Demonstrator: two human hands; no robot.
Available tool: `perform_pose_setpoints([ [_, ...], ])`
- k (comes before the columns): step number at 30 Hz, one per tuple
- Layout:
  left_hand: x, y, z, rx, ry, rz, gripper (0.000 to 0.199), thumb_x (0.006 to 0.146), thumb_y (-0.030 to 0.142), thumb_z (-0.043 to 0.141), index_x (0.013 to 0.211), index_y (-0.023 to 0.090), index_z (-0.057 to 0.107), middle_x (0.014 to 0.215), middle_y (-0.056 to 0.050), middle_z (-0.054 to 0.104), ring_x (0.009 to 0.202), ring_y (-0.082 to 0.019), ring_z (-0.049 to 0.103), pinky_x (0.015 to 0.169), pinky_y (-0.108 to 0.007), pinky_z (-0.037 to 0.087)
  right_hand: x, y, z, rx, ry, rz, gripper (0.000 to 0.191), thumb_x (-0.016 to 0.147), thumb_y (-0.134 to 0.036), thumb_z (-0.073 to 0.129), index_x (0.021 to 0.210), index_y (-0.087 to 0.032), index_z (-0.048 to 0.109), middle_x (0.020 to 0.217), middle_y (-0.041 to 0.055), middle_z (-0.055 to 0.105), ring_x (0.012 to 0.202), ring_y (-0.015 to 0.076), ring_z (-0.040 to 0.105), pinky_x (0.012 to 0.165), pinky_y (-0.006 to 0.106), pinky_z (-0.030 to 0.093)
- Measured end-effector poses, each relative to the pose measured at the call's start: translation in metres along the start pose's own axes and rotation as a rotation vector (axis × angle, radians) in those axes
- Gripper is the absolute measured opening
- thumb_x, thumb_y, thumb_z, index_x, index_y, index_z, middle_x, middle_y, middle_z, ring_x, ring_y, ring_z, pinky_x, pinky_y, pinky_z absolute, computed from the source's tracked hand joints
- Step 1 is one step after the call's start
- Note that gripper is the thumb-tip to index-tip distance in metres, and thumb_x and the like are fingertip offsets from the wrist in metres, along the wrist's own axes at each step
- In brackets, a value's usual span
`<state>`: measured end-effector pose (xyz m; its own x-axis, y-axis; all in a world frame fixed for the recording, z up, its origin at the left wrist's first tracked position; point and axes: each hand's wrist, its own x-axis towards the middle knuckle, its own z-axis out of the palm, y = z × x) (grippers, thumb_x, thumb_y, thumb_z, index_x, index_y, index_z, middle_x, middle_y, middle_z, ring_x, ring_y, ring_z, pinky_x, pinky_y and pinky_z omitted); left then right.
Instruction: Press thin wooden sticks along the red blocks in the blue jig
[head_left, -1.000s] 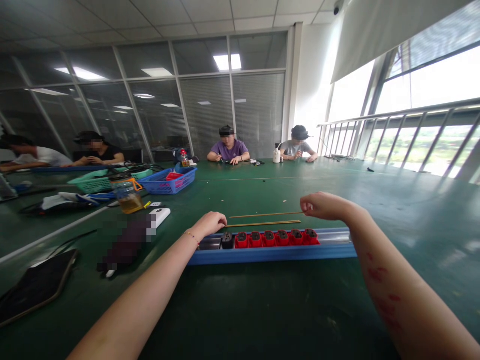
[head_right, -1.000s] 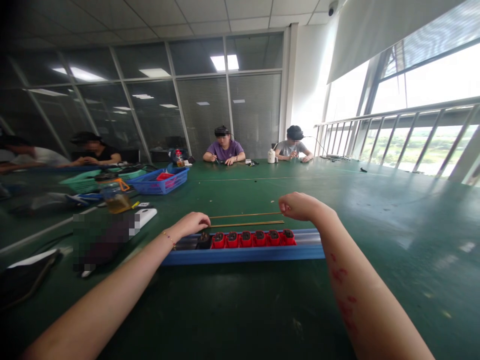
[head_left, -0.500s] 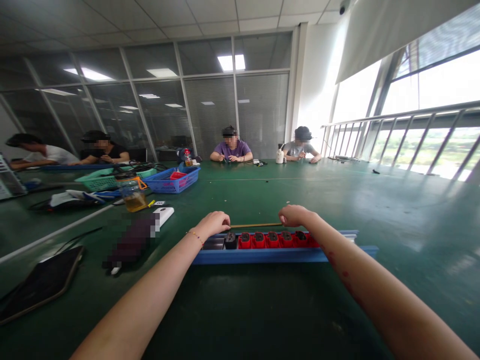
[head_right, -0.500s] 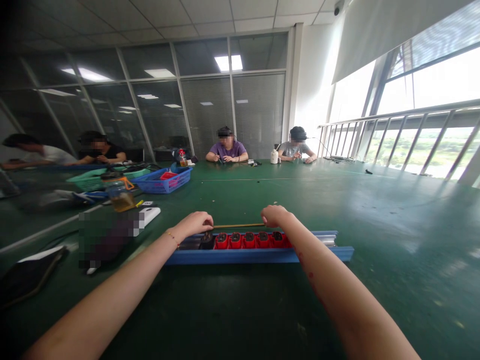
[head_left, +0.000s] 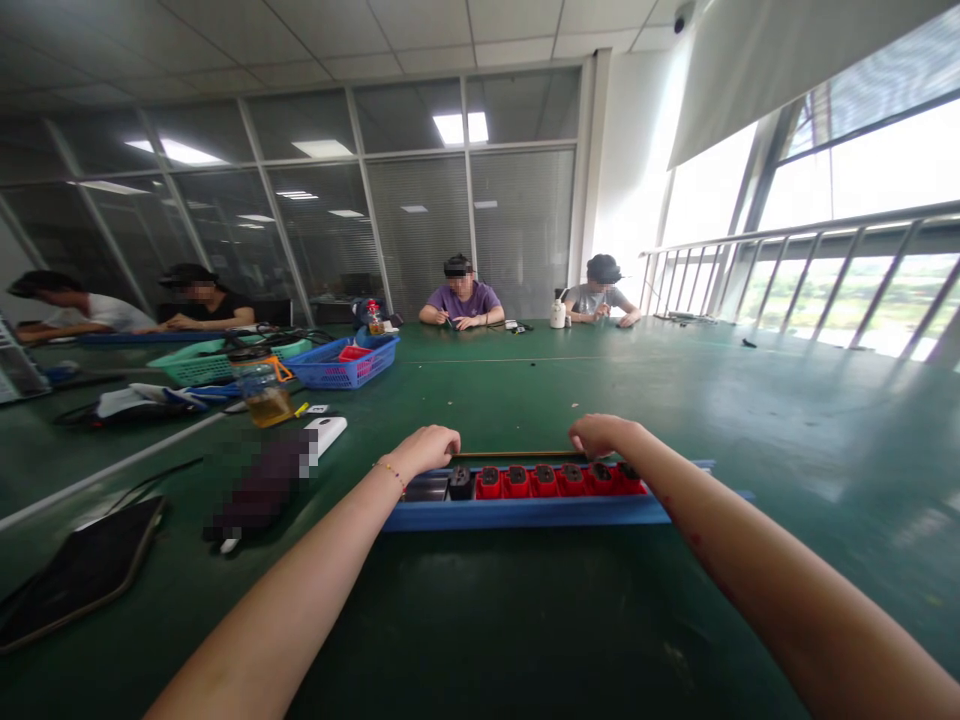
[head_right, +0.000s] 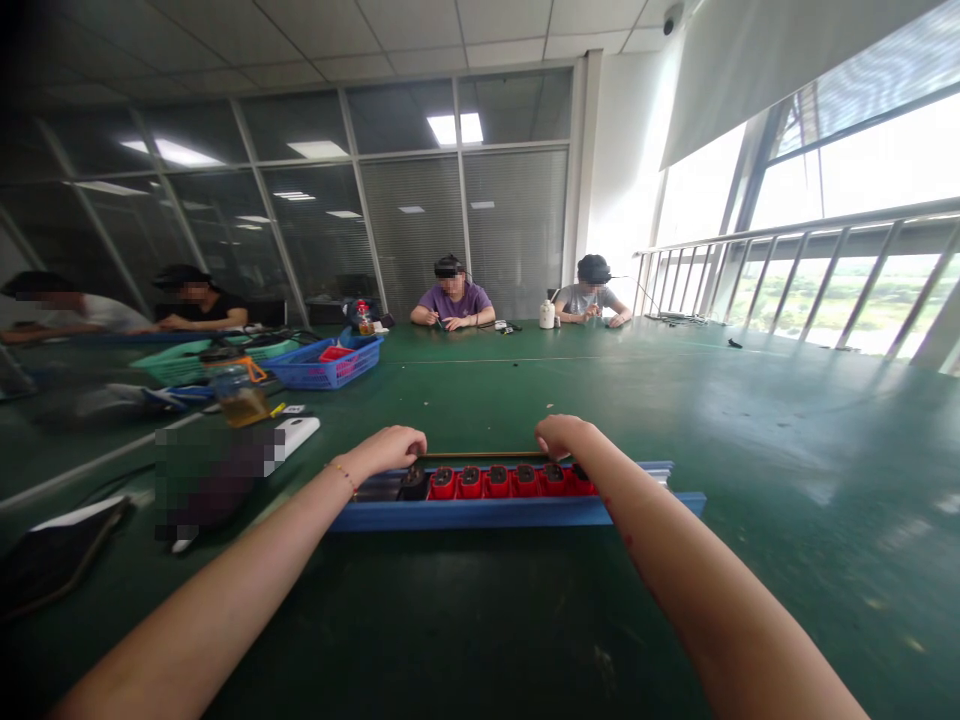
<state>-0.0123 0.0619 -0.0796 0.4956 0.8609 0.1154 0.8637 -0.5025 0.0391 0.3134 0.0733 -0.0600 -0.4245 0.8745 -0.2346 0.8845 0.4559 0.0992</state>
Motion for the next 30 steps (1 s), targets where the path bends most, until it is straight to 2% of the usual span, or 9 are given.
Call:
perform_pose_setpoints([
  [6,-0.001,-0.002,0.001,-0.024,0.011,-0.006,0.016,0.061,0.014,0.052,0.071,0.021,0.062,0.074,0.0,0.063,0.066,-0.014,0.057,0.058,-0.021,0.04,-0.007,0.006,0.003,0.136,0.081,-0.042,0.022,0.055,-0.016,0.058,0.076,-0.019,0.064,0.078,0.0038,0.065,0.07,0.0193,0.058,0.058,0.026,0.041],
  [9,-0.002,-0.003,-0.004,-0.133,0.113,-0.019,0.014,0.066,0.019,0.049,0.073,0.02,0.061,0.075,-0.001,0.062,0.068,-0.014,0.057,0.062,-0.022,0.042,-0.02,0.016,0.002,0.224,0.205,-0.043,0.019,0.064,-0.02,0.052,0.08,-0.019,0.063,0.077,0.0024,0.064,0.069,0.0165,0.057,0.06,0.025,0.041],
  [12,-0.003,0.0,-0.014,-0.327,0.224,-0.021,0.015,0.071,0.026,0.047,0.077,0.018,0.059,0.079,-0.001,0.062,0.073,-0.014,0.057,0.067,-0.024,0.043,-0.034,0.023,0.0,0.307,0.343,-0.016,0.025,0.073,-0.022,0.043,0.092,-0.018,0.059,0.084,0.0035,0.063,0.074,0.0161,0.056,0.065,0.025,0.042],
  [14,-0.003,0.005,-0.022,-0.442,0.225,-0.03,0.017,0.073,0.03,0.047,0.08,0.018,0.057,0.078,-0.001,0.062,0.073,-0.015,0.057,0.068,-0.025,0.044,-0.04,0.025,-0.003,0.374,0.443,0.005,0.026,0.075,-0.022,0.043,0.095,-0.017,0.057,0.088,0.0041,0.063,0.078,0.0163,0.056,0.069,0.025,0.042],
  [18,-0.011,0.017,-0.043,-0.635,0.145,-0.006,0.029,0.071,0.04,0.053,0.088,0.017,0.057,0.086,-0.003,0.063,0.076,-0.015,0.057,0.071,-0.025,0.044,-0.049,0.021,-0.012,0.451,0.572,0.011,0.02,0.071,-0.023,0.048,0.086,-0.018,0.06,0.079,0.0027,0.063,0.072,0.0159,0.055,0.066,0.025,0.041],
  [20,-0.016,0.02,-0.055,-0.709,0.118,-0.024,0.039,0.071,0.047,0.053,0.094,0.016,0.058,0.089,-0.004,0.063,0.077,-0.014,0.056,0.069,-0.025,0.044,-0.054,0.017,-0.019,0.453,0.565,-0.023,0.019,0.072,-0.025,0.049,0.085,-0.018,0.06,0.078,0.0026,0.063,0.071,0.0153,0.055,0.066,0.024,0.041],
  [24,-0.027,0.018,-0.072,-0.758,0.078,-0.169,0.053,0.075,0.058,0.042,0.091,0.011,0.063,0.075,-0.005,0.062,0.067,-0.013,0.053,0.059,-0.022,0.041,-0.073,0.007,-0.037,0.459,0.46,-0.084,0.03,0.076,-0.038,0.048,0.094,-0.018,0.06,0.079,0.0026,0.062,0.069,0.0153,0.054,0.063,0.025,0.04],
  [27,-0.032,0.017,-0.076,-0.762,-0.003,-0.134,0.049,0.072,0.055,0.048,0.089,0.013,0.065,0.072,-0.004,0.061,0.062,-0.011,0.05,0.054,-0.021,0.038,-0.091,0.003,-0.048,0.487,0.317,-0.111,0.043,0.076,-0.052,0.043,0.098,-0.019,0.06,0.077,0.0027,0.06,0.067,0.0162,0.052,0.06,0.026,0.039],
  [30,-0.035,0.021,-0.078,-0.767,-0.094,-0.074,0.042,0.068,0.047,0.057,0.096,0.016,0.065,0.079,-0.003,0.063,0.069,-0.012,0.051,0.057,-0.021,0.039,-0.105,0.001,-0.054,0.533,0.171,-0.135,0.049,0.075,-0.059,0.041,0.094,-0.02,0.063,0.079,0.0032,0.06,0.072,0.0175,0.052,0.062,0.026,0.039],
])
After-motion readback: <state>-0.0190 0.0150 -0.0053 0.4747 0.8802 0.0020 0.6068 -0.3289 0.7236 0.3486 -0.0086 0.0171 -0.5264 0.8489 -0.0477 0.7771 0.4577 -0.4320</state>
